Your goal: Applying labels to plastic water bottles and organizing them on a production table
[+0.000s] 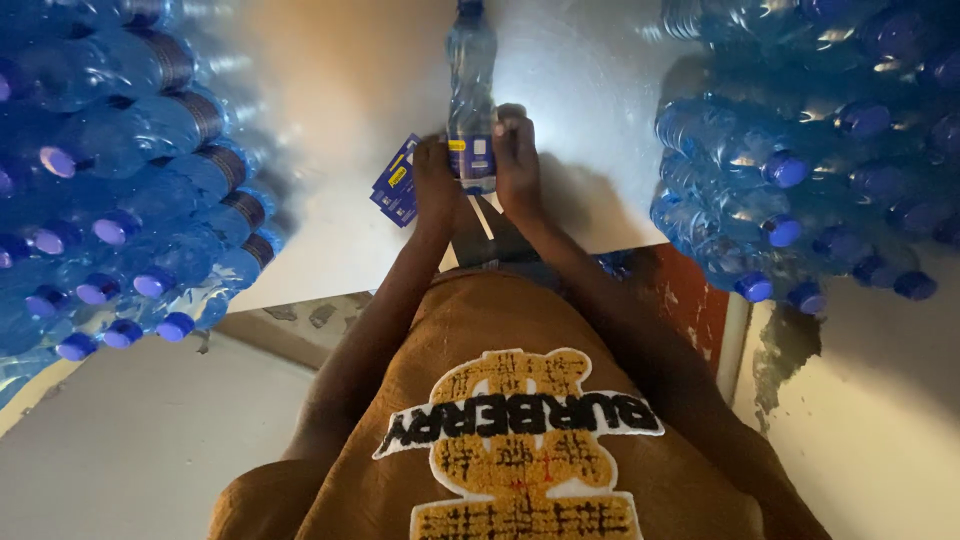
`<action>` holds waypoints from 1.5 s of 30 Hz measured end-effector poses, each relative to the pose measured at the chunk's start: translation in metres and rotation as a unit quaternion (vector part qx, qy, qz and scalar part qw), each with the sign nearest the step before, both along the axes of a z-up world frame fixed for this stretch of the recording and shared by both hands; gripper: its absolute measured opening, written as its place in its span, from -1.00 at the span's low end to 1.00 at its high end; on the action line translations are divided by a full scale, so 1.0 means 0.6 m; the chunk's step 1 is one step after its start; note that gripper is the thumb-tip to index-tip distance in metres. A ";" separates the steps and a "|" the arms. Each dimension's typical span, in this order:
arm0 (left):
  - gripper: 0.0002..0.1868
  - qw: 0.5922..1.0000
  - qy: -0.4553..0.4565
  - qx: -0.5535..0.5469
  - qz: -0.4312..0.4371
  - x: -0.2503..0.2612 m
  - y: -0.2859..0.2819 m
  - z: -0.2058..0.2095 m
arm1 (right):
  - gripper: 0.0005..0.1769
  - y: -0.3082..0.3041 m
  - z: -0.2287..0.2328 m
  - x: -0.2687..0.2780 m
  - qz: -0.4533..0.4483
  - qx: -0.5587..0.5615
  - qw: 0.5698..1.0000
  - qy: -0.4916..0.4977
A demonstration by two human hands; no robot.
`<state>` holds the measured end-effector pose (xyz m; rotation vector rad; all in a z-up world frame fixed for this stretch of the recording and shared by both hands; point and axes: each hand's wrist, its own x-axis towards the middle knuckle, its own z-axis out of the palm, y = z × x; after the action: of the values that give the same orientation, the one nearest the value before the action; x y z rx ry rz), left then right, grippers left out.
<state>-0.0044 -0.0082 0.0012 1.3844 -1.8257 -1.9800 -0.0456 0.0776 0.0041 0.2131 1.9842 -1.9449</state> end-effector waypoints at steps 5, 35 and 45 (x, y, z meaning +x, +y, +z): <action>-0.64 0.996 -0.013 0.085 -0.004 0.024 -0.024 -0.022 | -0.67 -0.018 0.018 -0.027 0.054 -0.118 0.991 -0.033; -0.33 0.945 0.226 0.111 -0.206 0.050 -0.057 0.091 | -0.24 0.071 -0.051 -0.079 0.107 -0.372 0.898 -0.208; -0.40 0.961 0.220 0.163 0.040 0.067 -0.089 0.022 | -0.35 -0.033 -0.004 -0.107 0.144 -0.284 0.934 -0.160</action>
<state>0.0359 -0.0615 0.0145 0.9495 -1.2760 -2.3826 -0.1098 0.0580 0.0019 0.0729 1.1197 -2.0354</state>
